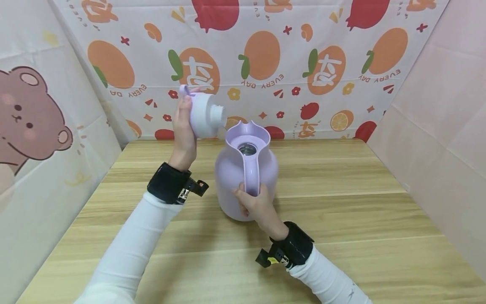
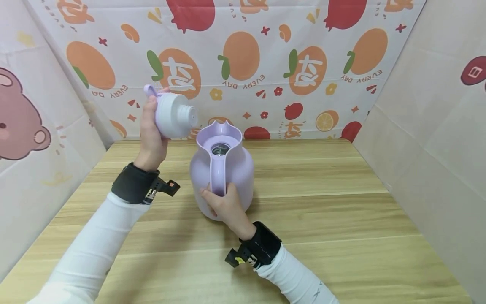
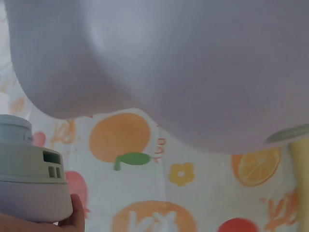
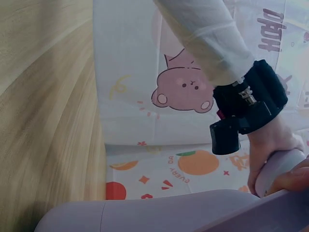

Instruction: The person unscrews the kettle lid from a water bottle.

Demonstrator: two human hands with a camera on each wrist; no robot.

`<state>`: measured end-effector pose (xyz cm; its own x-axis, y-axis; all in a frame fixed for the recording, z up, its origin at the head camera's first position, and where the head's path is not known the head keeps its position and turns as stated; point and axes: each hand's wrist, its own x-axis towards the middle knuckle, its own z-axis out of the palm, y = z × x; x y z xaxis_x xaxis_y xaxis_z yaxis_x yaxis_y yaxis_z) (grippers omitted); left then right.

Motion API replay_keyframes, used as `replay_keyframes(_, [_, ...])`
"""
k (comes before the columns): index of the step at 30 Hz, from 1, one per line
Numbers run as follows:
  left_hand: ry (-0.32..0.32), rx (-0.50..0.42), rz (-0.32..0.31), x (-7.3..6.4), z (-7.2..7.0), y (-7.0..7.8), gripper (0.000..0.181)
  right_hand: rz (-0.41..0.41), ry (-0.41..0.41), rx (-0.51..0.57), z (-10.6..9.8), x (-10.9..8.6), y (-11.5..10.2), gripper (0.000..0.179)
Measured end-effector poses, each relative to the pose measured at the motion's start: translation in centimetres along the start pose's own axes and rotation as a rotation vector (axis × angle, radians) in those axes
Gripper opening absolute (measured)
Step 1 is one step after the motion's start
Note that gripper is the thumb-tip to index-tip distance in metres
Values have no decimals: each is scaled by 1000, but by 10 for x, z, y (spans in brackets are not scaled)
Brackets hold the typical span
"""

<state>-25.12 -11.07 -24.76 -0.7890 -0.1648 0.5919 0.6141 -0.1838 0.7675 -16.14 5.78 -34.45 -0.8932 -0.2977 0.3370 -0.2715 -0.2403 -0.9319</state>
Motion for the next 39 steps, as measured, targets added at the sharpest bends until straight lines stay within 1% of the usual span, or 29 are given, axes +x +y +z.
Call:
replay_keyframes(4, [34, -231, -117, -2, -13, -8, 40, -3, 0, 3, 0, 0, 1, 25])
replay_keyframes(6, [58, -331, -166, -4, -18, -11, 41, -7, -1, 2, 0, -1, 1, 26])
replay_keyframes(9, [88, -469, -226, -7, -26, -15, 42, -14, -4, 3, 0, -1, 1, 27])
replay_keyframes(11, [108, -551, -274, -9, -29, -17, 41, -18, -6, 6, -1, 0, 2, 28])
replay_keyframes(14, [146, -699, -349, -11, -35, -20, 41, -20, -6, 11, -1, 0, 2, 28])
replay_keyframes(18, [182, -841, -431, -15, -43, -22, 45, -24, -7, 9, -2, 1, 3, 27])
replay_keyframes(21, [184, -930, -482, -18, -49, -24, 48, -29, -10, 12, -2, 2, 3, 27])
replay_keyframes(25, [211, -1096, -552, -23, -58, -27, 51, -28, -17, 10, -2, 2, 3, 29])
replay_keyframes(27, [233, -1148, -581, -26, -63, -30, 51, -26, -24, 4, -3, 3, 3, 30])
replay_keyframes(29, [254, -1177, -601, -30, -68, -33, 51, -24, -26, 1, -3, 3, 4, 30])
replay_keyframes(37, [283, -1187, -612, -45, -85, -52, 51, -22, -12, -2, -4, 3, 5, 29])
replay_keyframes(39, [298, -1202, -621, -49, -88, -57, 52, -23, -10, -3, -4, 3, 5, 30])
